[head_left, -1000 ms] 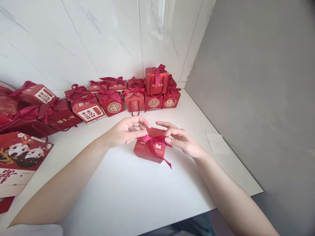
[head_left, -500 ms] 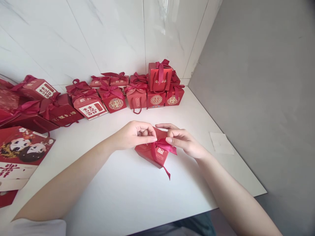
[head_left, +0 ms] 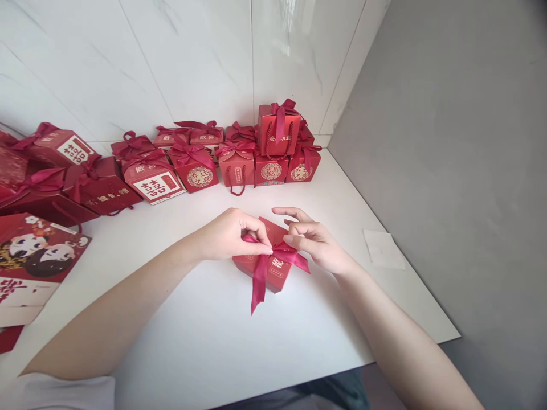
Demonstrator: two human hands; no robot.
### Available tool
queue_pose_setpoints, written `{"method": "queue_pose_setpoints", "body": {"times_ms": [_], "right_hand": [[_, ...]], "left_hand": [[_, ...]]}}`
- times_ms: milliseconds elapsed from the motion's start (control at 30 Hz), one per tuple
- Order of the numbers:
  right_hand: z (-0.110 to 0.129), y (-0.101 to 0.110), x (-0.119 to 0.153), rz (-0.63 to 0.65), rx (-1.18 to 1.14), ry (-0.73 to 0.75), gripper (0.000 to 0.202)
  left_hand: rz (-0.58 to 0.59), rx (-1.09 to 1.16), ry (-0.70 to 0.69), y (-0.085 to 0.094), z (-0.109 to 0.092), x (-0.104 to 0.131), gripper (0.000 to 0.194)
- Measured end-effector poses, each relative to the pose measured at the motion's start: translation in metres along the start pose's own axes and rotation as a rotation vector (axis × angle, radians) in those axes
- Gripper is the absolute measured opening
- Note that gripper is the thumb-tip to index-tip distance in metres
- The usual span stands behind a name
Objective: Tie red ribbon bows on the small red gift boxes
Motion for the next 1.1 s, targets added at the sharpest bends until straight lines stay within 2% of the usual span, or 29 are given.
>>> {"method": "queue_pose_setpoints", "body": {"times_ms": [200, 400, 600, 700, 1000, 1033, 1100], "right_hand": [[-0.002, -0.001, -0.002, -0.016, -0.015, 0.038, 0.038], [-0.009, -0.006, -0.003, 0.029, -0.199, -0.016, 0.034], [-0.009, -0.005, -0.002, 0.049, -0.262, -0.029, 0.037], [-0.009, -0.003, -0.002, 0.024, -0.246, -0.021, 0.041], [-0.006, -0.004, -0.001, 0.032, -0.226, -0.070, 0.038], [-0.005, -0.004, -0.001, 0.027, -0.230, -0.068, 0.039], [-0.004, -0.001, -0.001, -0.005, -0.229, -0.052, 0.040]], "left_hand": [[0.016, 0.083, -0.008, 0.003, -0.002, -0.001, 0.016], [0.070, 0.356, 0.166, 0.008, 0.000, 0.001, 0.022], [0.259, 0.456, 0.175, 0.009, 0.000, 0.005, 0.026], [0.293, 0.481, 0.175, 0.010, -0.002, 0.007, 0.026], [0.064, 0.245, 0.135, 0.010, 0.001, 0.000, 0.019], [0.006, 0.216, 0.105, 0.011, -0.001, -0.001, 0.019], [-0.181, 0.115, 0.018, 0.014, -0.008, 0.001, 0.022]]}}
Point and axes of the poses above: each hand's wrist, its own x-axis away from the middle knuckle, its own y-axis out of the back of the hand, z = x × y, the point moved 4 cm from there along -x, towards the middle knuckle, and after that the axes turned 7 degrees about x, right-handed, at the moved point
